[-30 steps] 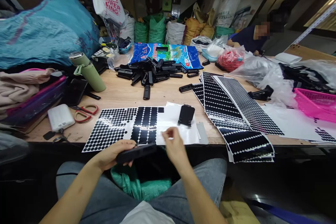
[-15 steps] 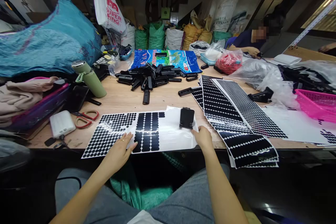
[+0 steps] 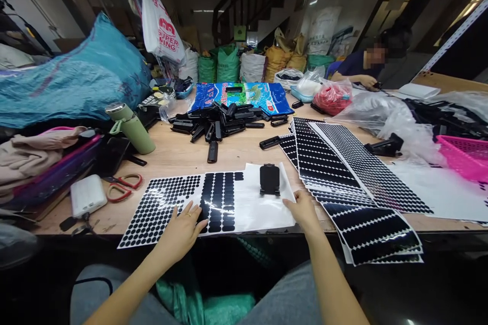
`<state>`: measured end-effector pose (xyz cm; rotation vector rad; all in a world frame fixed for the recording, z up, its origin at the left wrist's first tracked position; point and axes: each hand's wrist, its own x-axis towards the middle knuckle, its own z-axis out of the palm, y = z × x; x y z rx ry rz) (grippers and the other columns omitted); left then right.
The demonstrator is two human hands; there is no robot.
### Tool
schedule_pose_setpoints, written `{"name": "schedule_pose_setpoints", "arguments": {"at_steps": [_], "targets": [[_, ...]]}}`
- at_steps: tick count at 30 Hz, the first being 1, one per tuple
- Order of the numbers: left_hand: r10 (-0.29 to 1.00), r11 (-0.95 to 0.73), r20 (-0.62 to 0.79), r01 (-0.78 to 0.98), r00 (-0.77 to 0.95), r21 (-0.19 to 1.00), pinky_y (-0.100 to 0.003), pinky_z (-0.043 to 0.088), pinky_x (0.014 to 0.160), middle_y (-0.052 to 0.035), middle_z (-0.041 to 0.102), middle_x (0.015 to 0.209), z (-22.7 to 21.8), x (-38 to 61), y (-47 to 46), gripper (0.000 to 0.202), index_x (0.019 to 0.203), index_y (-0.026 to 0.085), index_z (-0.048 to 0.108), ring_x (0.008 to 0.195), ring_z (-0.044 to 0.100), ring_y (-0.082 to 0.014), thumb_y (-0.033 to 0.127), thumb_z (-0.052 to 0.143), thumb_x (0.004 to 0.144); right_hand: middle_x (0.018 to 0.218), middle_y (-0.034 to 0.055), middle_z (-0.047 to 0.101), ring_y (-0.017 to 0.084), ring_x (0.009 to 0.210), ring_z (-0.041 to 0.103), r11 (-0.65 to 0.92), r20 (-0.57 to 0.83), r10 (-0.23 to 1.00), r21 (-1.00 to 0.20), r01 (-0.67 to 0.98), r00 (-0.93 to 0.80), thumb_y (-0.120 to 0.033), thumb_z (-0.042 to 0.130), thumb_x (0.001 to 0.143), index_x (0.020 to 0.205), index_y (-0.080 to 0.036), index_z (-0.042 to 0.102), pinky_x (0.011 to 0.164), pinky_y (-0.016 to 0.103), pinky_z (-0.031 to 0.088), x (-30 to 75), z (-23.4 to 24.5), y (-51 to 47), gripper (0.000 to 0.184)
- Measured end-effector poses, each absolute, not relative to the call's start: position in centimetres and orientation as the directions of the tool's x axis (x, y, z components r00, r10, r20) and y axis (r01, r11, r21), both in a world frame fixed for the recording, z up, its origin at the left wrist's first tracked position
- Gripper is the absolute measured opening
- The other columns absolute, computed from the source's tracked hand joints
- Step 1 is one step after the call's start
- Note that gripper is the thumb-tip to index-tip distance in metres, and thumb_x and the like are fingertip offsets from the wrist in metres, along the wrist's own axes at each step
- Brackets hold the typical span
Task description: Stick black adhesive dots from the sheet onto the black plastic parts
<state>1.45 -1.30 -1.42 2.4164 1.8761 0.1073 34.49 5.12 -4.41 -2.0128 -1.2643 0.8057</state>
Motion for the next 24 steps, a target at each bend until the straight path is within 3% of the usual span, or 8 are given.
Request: {"name": "schedule_pose_setpoints", "arguments": {"at_steps": [4,6,8,13,17,19,22,24], "targets": [[0.963,-0.257,-0.014,0.934,0.268,0.247,-0.051,0.02,0.1,-0.016,0.063,0.106,-0.4,3.3,2.7,0.041,0.101,0.012,0.06,0.114,0.047,-0.0292,0.042,0.035,0.086,0.056,-0.0016,0.054,0.015,0.052,0.052,-0.353,-0.144,0.911,-0.757,0.55,0.386,-0.034,0.061,0.057,0.067,-0.019,0.046,0.049,0.025,0.037,36.8,-4.5,5.2,0.023],[0.997,-0.068,-0.018,0.922,0.081,0.381,-0.044,0.033,0.092,-0.0173,0.064,0.099,0.3,4.0,6.8,0.045,0.103,0.01,0.058,0.101,0.055,-0.029,0.046,0.039,0.083,0.055,-0.0014,0.053,0.015,0.051,0.051,-0.364,-0.114,0.904,-0.711,0.601,0.412,-0.035,0.061,0.057,0.065,-0.019,0.045,0.048,0.025,0.036,37.6,-4.6,5.2,0.023],[0.98,0.163,0.025,0.874,-0.196,0.457,-0.041,0.036,0.088,-0.0224,0.057,0.108,0.8,4.5,11.8,0.049,0.11,0.006,0.052,0.106,0.051,-0.0311,0.045,0.04,0.083,0.056,-0.0006,0.054,0.016,0.051,0.051,-0.374,-0.098,0.898,-0.685,0.625,0.43,-0.036,0.06,0.059,0.066,-0.019,0.046,0.048,0.026,0.036,38.3,-4.9,5.1,0.023],[0.92,0.344,-0.027,0.774,-0.391,0.531,-0.043,0.036,0.085,-0.0337,0.045,0.117,0.0,4.3,21.3,0.053,0.108,-0.003,0.048,0.109,0.045,-0.0377,0.037,0.057,0.073,0.068,0.0038,0.059,0.02,0.061,0.055,-0.448,-0.125,0.875,-0.577,0.683,0.468,-0.036,0.057,0.062,0.075,-0.019,0.049,0.057,0.03,0.04,39.9,-4.5,4.8,0.023],[0.923,0.32,-0.019,0.739,-0.384,0.594,-0.037,0.038,0.082,-0.0276,0.053,0.11,-1.1,3.0,22.2,0.047,0.106,0.003,0.05,0.105,0.05,-0.0326,0.022,0.066,0.066,0.097,0.0148,0.058,0.028,0.09,0.053,-0.374,0.189,0.852,-0.431,0.821,0.488,-0.032,0.058,0.064,0.093,-0.015,0.049,0.076,0.037,0.039,37.6,-1.8,4.5,0.034],[0.935,0.27,0.013,0.731,-0.356,0.627,-0.035,0.039,0.081,-0.0222,0.057,0.106,-1.0,1.9,21.1,0.052,0.111,0.005,0.046,0.101,0.053,-0.0289,0.02,0.066,0.065,0.099,0.0149,0.057,0.026,0.09,0.052,-0.28,0.252,0.854,-0.515,0.81,0.456,-0.035,0.053,0.072,0.095,-0.015,0.049,0.077,0.035,0.039,33.7,-0.6,4.9,0.03],[0.953,0.174,0.069,0.72,-0.295,0.672,-0.03,0.042,0.079,-0.0132,0.061,0.1,0.0,0.0,18.1,0.062,0.119,0.011,0.041,0.093,0.057,-0.0226,0.021,0.067,0.064,0.089,0.0069,0.06,0.017,0.08,0.056,0.022,0.037,0.999,-0.703,0.711,0.006,-0.031,0.045,0.079,0.086,-0.02,0.053,0.073,0.028,0.041,25.4,-0.1,6.6,0.016],[0.967,0.103,0.092,0.693,-0.238,0.714,-0.028,0.044,0.077,-0.0079,0.062,0.095,0.7,-1.4,15.1,0.056,0.115,0.014,0.047,0.087,0.059,-0.0192,0.023,0.067,0.064,0.092,0.0057,0.06,0.016,0.084,0.055,0.147,-0.009,0.978,-0.674,0.724,-0.207,-0.027,0.046,0.079,0.085,-0.02,0.055,0.075,0.027,0.04,20.1,-0.7,8.5,0.013]]}}
